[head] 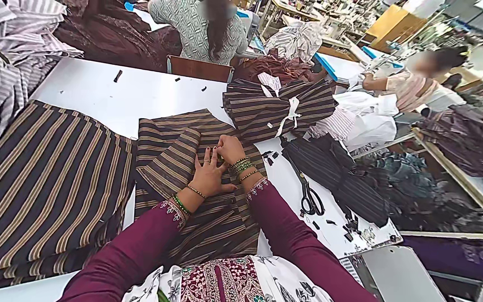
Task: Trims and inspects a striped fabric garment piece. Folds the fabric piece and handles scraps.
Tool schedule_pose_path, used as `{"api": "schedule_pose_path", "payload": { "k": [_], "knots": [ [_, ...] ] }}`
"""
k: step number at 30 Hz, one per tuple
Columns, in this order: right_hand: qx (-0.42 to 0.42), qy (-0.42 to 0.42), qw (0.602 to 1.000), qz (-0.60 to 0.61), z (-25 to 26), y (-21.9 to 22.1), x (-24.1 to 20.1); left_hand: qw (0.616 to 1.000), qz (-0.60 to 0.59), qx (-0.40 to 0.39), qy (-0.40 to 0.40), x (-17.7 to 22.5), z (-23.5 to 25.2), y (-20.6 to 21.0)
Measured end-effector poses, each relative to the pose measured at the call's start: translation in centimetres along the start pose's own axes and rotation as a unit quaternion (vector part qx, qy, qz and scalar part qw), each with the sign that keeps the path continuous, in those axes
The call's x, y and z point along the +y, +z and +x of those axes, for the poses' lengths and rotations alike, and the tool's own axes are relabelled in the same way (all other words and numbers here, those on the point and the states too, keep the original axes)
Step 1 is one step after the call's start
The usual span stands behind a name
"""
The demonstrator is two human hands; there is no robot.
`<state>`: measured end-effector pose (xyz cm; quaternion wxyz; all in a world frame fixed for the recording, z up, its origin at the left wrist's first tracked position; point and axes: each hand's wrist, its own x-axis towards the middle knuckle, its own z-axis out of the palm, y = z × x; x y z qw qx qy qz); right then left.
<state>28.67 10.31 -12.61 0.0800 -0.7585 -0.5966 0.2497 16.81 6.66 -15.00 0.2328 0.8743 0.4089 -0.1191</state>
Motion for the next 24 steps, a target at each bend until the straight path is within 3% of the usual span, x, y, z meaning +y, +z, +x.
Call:
{"api": "schedule_pose_path", "payload": {
  "k": [5,7,10,13,16,19,24],
  "knots": [
    [0.093,-0.016,0.994,0.057,0.6,0.4,1.2,1.000,0.002,0.010,-0.004,-0.2,-0.1,0.3],
    [0.093,-0.038,0.988,0.114,-0.4,0.3,2.7,1.000,-0.006,0.024,-0.005,-0.5,-0.1,0.5],
    [0.088,-0.043,0.971,0.218,-3.9,-0.2,6.0,1.000,-0.008,0.019,-0.009,-0.6,-0.1,0.8],
    [0.181,-0.046,0.960,0.211,-9.5,-1.6,11.0,1.000,-0.006,0.027,-0.002,-1.0,0.1,1.0],
    [0.242,0.052,0.964,0.093,-15.7,-2.9,16.6,0.990,-0.064,0.116,0.054,-2.4,0.2,2.0],
    [0.181,0.205,0.962,0.012,-20.0,-2.9,20.5,0.972,-0.122,0.181,0.088,-3.1,0.2,2.5],
    [0.129,0.273,0.953,0.008,-21.7,-2.4,21.8,0.993,-0.021,0.077,0.082,-2.3,0.7,1.4]
  ]
}}
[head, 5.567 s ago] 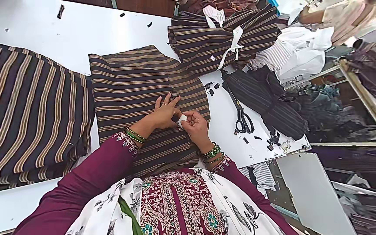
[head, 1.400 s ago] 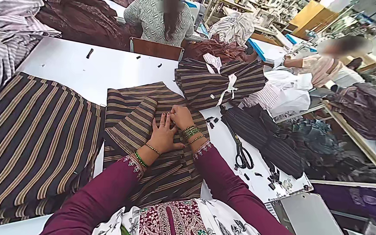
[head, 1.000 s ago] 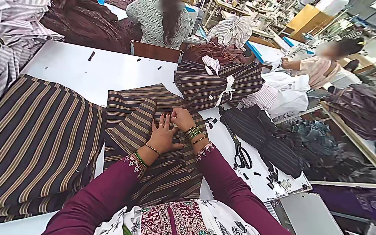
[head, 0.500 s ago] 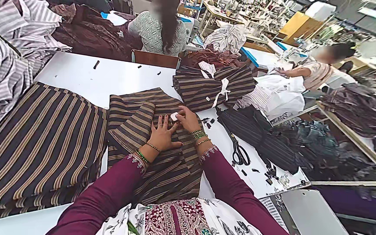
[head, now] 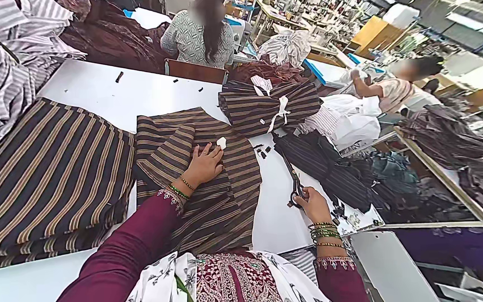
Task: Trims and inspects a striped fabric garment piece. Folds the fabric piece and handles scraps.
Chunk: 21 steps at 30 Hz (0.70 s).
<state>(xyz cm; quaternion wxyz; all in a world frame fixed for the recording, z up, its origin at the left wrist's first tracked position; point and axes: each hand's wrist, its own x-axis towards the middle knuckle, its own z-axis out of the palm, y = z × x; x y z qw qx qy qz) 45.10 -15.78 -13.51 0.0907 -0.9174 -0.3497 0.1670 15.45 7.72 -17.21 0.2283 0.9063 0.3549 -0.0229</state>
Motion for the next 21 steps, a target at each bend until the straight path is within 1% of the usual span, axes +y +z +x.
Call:
{"api": "schedule_pose_path", "payload": {
  "k": [2,4,6,7,8,9,10,12,14,15,16,18,21],
  "knots": [
    [-0.035,0.035,0.999,-0.022,0.2,-0.6,-0.6,1.000,0.000,0.009,0.009,-0.2,0.4,0.1],
    [-0.066,0.059,0.996,-0.013,0.4,-1.1,-1.1,0.999,-0.006,0.046,0.000,-0.5,0.3,0.4],
    [-0.084,0.064,0.992,0.072,-0.3,-0.9,-1.7,0.999,0.003,0.044,-0.019,-0.6,-0.1,0.3],
    [-0.096,0.054,0.981,0.162,-1.1,-0.4,-2.0,0.999,0.011,0.030,-0.025,-0.7,-0.4,0.1],
    [-0.118,0.036,0.951,0.283,-2.1,0.4,-2.3,0.999,0.015,0.019,-0.026,-0.8,-0.5,-0.1],
    [-0.150,0.006,0.908,0.390,-3.1,1.4,-2.5,1.000,0.018,0.009,-0.024,-0.9,-0.6,-0.2],
    [-0.191,-0.035,0.867,0.458,-4.0,2.6,-2.8,0.999,0.021,-0.002,-0.024,-1.1,-0.5,-0.3],
    [-0.290,-0.086,0.806,0.508,-5.7,4.6,-4.4,1.000,0.021,-0.010,-0.019,-1.4,-0.3,-0.2],
    [-0.389,-0.101,0.761,0.510,-6.2,5.4,-6.3,1.000,0.013,-0.006,-0.013,-1.5,-0.2,-0.1],
    [-0.419,-0.108,0.754,0.494,-6.2,5.7,-7.1,1.000,0.010,-0.002,-0.010,-1.6,-0.2,-0.1],
    [-0.435,-0.108,0.760,0.470,-6.1,5.8,-7.9,1.000,0.007,0.004,-0.007,-1.7,-0.3,-0.1],
    [-0.450,-0.094,0.789,0.408,-5.9,5.5,-9.5,1.000,0.003,-0.004,-0.008,-1.7,-0.5,-0.5],
    [-0.455,-0.093,0.810,0.358,-5.4,5.2,-11.2,1.000,0.004,-0.022,-0.005,-1.7,-0.6,-0.5]
  ]
}}
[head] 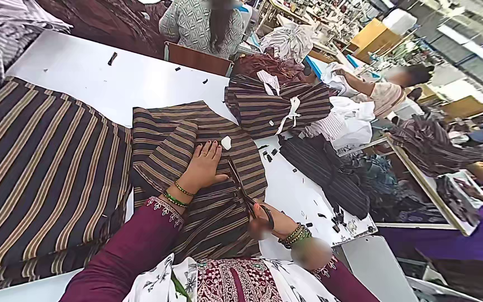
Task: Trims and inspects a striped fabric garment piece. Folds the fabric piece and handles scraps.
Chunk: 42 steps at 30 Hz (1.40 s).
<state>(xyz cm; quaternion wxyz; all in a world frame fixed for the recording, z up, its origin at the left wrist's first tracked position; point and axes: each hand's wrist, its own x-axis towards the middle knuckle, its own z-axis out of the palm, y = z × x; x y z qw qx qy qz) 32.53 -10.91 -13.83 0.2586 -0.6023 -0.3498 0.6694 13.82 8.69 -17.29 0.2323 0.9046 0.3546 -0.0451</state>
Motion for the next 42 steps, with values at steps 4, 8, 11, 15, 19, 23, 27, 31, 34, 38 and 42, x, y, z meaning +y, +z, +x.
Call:
{"api": "schedule_pose_path", "payload": {
  "k": [4,8,11,15,19,23,27,31,34,38,42],
  "knots": [
    [0.033,0.004,0.999,-0.029,1.2,1.1,-1.9,1.000,-0.010,-0.012,-0.004,0.2,0.0,-0.3],
    [0.051,0.010,0.998,-0.034,2.0,1.2,-2.5,1.000,-0.012,-0.019,-0.011,0.3,0.0,-0.6],
    [0.061,0.022,0.997,-0.045,2.0,1.6,-2.7,1.000,-0.012,-0.022,-0.013,0.4,0.0,-0.6],
    [0.082,0.011,0.996,-0.034,2.0,2.0,-2.5,1.000,-0.011,-0.024,-0.017,0.4,0.0,-0.6],
    [0.098,-0.005,0.995,-0.015,1.9,2.5,-2.3,1.000,-0.007,-0.023,-0.017,0.4,0.0,-0.5],
    [0.089,-0.012,0.996,-0.026,1.9,2.5,-1.9,0.999,-0.020,-0.021,-0.016,0.3,0.0,-0.4],
    [0.047,-0.001,0.999,-0.027,2.2,1.6,-1.9,0.999,-0.017,-0.024,-0.018,0.4,0.0,-0.6],
    [0.077,-0.004,0.997,-0.025,2.3,2.0,-2.2,1.000,-0.012,-0.022,-0.017,0.4,-0.1,-0.6],
    [0.095,-0.002,0.995,-0.029,2.3,2.6,-2.5,1.000,-0.009,-0.024,-0.018,0.4,-0.1,-0.5],
    [0.115,-0.030,0.993,0.010,2.3,2.5,-1.8,1.000,0.003,-0.014,-0.018,0.4,-0.1,-0.4],
    [0.110,-0.156,0.976,0.100,1.8,1.7,1.2,1.000,-0.009,-0.005,-0.019,0.1,0.3,-0.4]
  ]
}}
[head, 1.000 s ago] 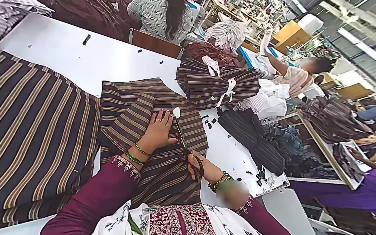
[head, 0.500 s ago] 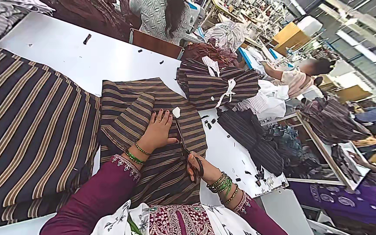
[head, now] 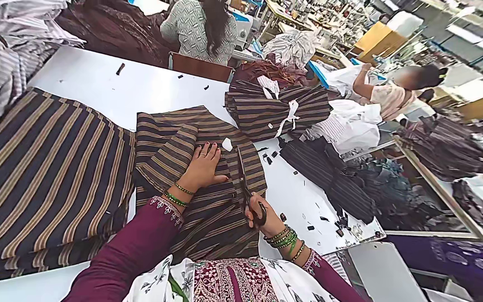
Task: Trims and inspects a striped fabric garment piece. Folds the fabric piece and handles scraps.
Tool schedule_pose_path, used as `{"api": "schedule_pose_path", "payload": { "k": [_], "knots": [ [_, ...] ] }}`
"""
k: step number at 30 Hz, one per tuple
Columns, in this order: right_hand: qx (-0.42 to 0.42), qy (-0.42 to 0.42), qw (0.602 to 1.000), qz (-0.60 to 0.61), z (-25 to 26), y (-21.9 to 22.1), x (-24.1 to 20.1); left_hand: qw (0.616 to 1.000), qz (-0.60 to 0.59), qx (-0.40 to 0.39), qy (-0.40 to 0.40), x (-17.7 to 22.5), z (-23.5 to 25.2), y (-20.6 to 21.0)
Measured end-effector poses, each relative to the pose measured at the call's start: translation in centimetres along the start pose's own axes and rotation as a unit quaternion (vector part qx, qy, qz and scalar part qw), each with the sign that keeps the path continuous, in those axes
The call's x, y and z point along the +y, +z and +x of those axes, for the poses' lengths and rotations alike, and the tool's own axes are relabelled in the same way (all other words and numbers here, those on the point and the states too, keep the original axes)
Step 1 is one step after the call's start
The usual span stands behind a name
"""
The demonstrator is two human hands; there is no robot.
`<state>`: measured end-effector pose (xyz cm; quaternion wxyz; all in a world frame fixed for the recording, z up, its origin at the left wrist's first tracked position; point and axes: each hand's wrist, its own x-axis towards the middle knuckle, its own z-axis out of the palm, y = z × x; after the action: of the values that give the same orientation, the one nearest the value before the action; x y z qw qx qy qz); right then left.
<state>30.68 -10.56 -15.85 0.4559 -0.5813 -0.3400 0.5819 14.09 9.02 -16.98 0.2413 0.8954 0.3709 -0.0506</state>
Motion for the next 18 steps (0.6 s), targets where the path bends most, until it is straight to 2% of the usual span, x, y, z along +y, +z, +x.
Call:
{"api": "schedule_pose_path", "payload": {
  "k": [2,3,5,7,8,10,13,14,15,16,18],
  "knots": [
    [-0.007,-0.059,0.997,0.038,-0.8,-0.9,1.5,0.997,-0.068,0.034,0.023,-0.8,0.3,0.1],
    [-0.006,-0.088,0.995,0.053,-1.2,-1.2,2.2,0.984,-0.152,0.087,0.047,-1.4,0.0,0.3],
    [-0.007,-0.143,0.986,0.089,-1.4,-1.7,3.2,0.914,-0.306,0.259,0.068,-1.5,-2.0,0.2],
    [-0.008,-0.179,0.976,0.127,-1.3,-2.0,3.7,0.822,-0.357,0.441,0.054,-1.1,-5.5,-0.3],
    [-0.002,-0.184,0.972,0.145,-1.3,-2.1,3.9,0.771,-0.385,0.506,0.033,-1.0,-7.4,-0.3],
    [0.009,-0.188,0.966,0.177,-1.2,-2.1,4.3,0.682,-0.470,0.559,-0.039,-0.9,-11.5,-0.1],
    [0.008,-0.193,0.964,0.184,-0.9,-1.9,4.1,0.560,-0.623,0.524,-0.156,-0.4,-14.7,0.6],
    [0.004,-0.195,0.964,0.182,-0.8,-1.9,4.1,0.544,-0.664,0.486,-0.164,-0.1,-15.0,0.9],
    [0.002,-0.195,0.964,0.180,-0.8,-1.9,4.1,0.555,-0.690,0.441,-0.148,0.5,-15.2,1.3],
    [-0.002,-0.196,0.964,0.180,-0.7,-1.9,4.1,0.592,-0.695,0.394,-0.104,1.3,-15.3,1.6],
    [-0.012,-0.211,0.961,0.180,-0.9,-2.0,4.3,0.712,-0.620,0.330,0.015,2.7,-15.3,2.3]
  ]
}}
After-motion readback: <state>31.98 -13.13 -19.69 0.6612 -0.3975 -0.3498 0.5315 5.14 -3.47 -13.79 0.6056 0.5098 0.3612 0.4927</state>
